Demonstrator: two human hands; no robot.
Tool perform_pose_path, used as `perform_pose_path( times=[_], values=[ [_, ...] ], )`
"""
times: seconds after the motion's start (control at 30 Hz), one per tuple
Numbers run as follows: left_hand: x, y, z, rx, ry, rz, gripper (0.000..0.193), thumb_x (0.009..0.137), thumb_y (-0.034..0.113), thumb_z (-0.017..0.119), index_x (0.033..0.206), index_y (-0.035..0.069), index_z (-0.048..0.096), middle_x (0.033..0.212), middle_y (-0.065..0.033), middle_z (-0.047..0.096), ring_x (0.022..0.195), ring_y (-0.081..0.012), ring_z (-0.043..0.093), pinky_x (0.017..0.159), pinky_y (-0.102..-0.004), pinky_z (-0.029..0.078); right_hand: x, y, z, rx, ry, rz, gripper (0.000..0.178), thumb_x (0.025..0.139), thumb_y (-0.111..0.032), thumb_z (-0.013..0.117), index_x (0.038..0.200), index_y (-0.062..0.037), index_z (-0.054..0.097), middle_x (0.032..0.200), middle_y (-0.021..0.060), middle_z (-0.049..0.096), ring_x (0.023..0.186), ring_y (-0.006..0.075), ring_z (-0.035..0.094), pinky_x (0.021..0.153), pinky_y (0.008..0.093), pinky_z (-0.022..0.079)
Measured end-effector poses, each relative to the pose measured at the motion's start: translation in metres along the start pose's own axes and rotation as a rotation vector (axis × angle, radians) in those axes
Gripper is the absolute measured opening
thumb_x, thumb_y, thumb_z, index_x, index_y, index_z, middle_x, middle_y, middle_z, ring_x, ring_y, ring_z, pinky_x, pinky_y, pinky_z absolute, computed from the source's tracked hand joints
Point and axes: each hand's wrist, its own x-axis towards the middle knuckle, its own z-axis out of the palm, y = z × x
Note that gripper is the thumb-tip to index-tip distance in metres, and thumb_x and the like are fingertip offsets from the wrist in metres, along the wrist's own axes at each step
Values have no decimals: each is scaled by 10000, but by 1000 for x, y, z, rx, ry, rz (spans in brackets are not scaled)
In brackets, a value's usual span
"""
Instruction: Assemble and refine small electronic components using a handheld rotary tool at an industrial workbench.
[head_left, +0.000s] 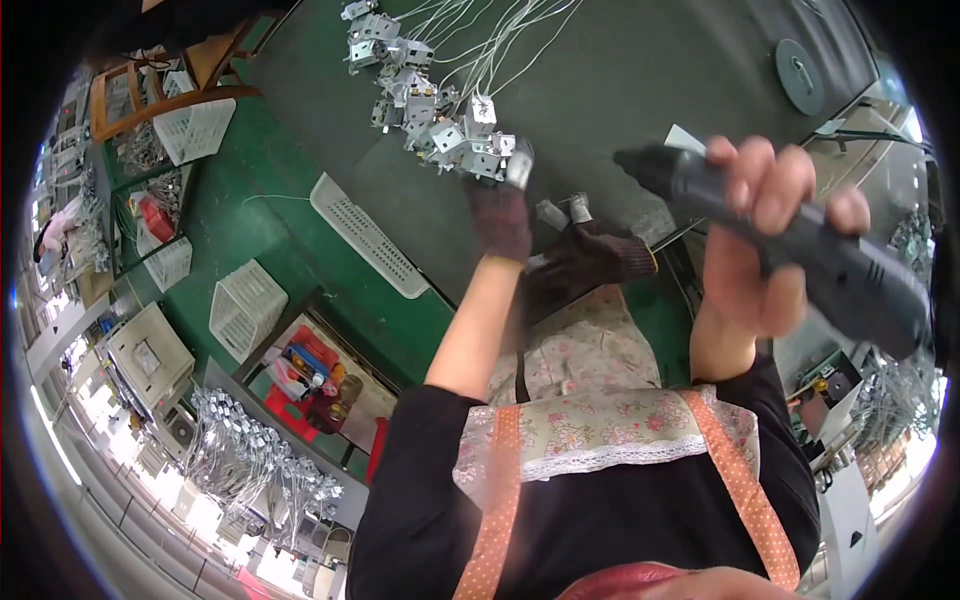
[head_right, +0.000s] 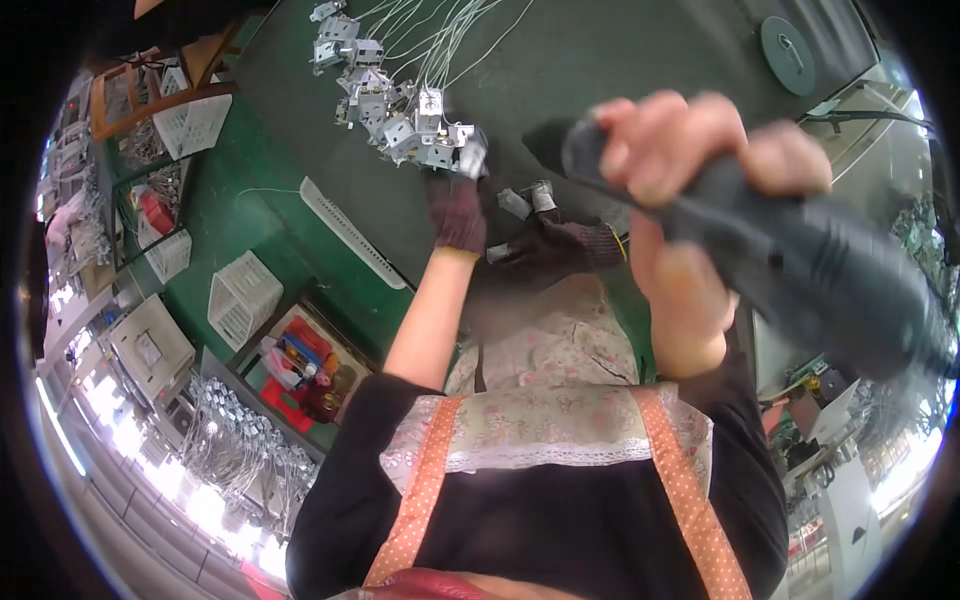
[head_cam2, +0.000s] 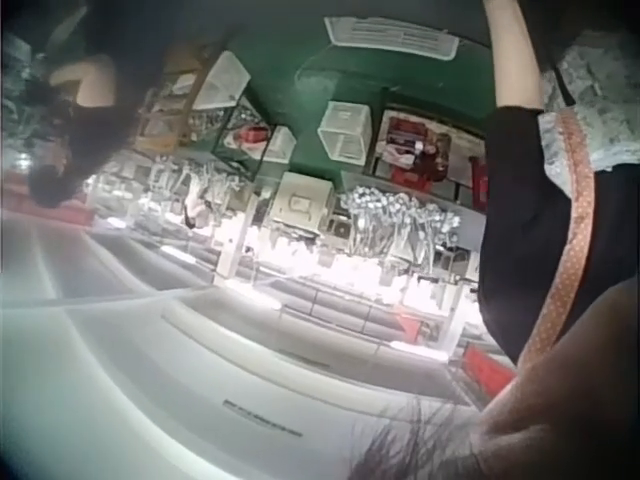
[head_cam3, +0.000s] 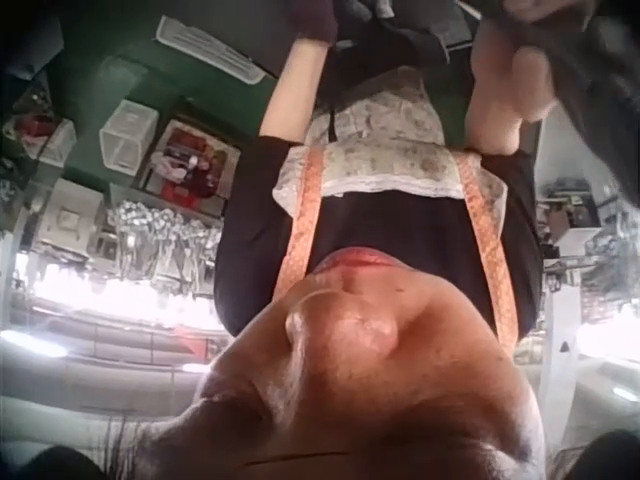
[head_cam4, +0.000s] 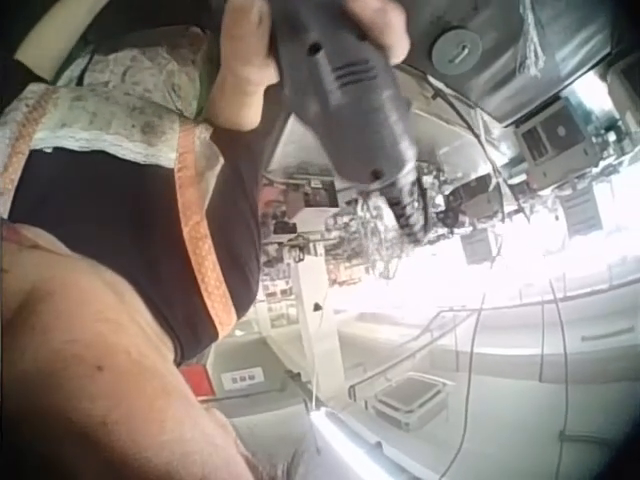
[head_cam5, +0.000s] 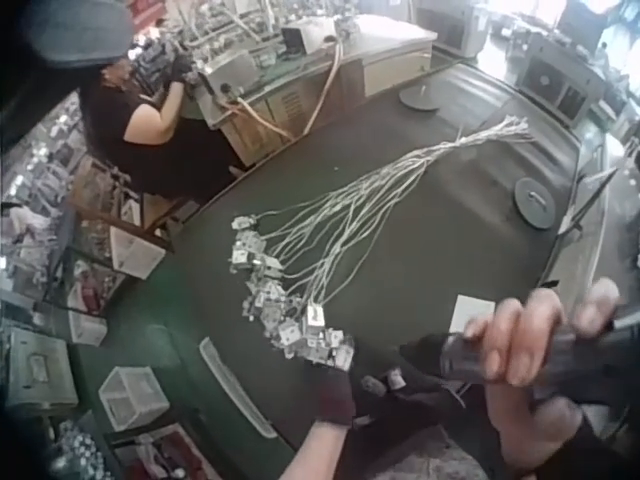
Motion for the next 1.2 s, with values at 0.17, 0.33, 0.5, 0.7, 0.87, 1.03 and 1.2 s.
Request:
perform_pose_path(
  times=[0.17,0.33,0.5,0.7,0.87,1.03,1.2],
  values=[
    [2,15,24,252,-38,-45,250,815,91,620,1063,82,596,996,-92,642,905,-304,632,777,-419,508,1,42,7,196,114,159,504,857,-128,650,1308,-125,424,963,65,495,958,230,486,1019,496,366],
    [-5,40,14,-123,-79,-198,322,766,60,699,1074,36,609,981,-111,656,865,-275,652,757,-385,516,-18,43,-11,259,273,314,428,845,-29,616,1235,-52,444,966,98,527,961,226,512,1013,485,397],
    [-22,37,-2,-187,-79,-354,475,766,264,766,1158,51,601,978,-155,641,846,-311,635,767,-400,516,-30,57,-8,-30,271,302,359,804,88,600,1107,-47,464,944,96,573,921,215,571,996,475,444],
    [-29,17,6,541,-23,-31,532,745,450,737,1199,195,627,974,-182,593,844,-367,592,744,-454,511,-47,104,2,-205,186,383,371,773,90,685,1059,-33,483,906,71,603,881,168,606,975,413,477],
    [-31,22,-1,540,-55,-50,504,744,463,733,1168,204,647,983,-181,588,872,-370,588,713,-484,514,-50,113,3,-171,212,419,321,813,130,586,1051,-51,470,944,97,562,931,212,560,1024,483,410],
    [-29,25,-1,543,-70,-79,512,735,433,746,1173,185,649,1012,-161,620,907,-362,593,759,-467,503,-46,117,3,-220,166,449,294,825,128,579,1026,-52,463,937,99,561,919,207,559,1000,469,426],
    [-29,22,2,585,-66,-61,479,744,461,734,1151,221,653,991,-163,587,838,-355,592,707,-462,515,-41,114,10,-248,119,488,277,834,114,580,1024,-51,463,928,94,566,900,201,563,976,442,445]
  ],
)
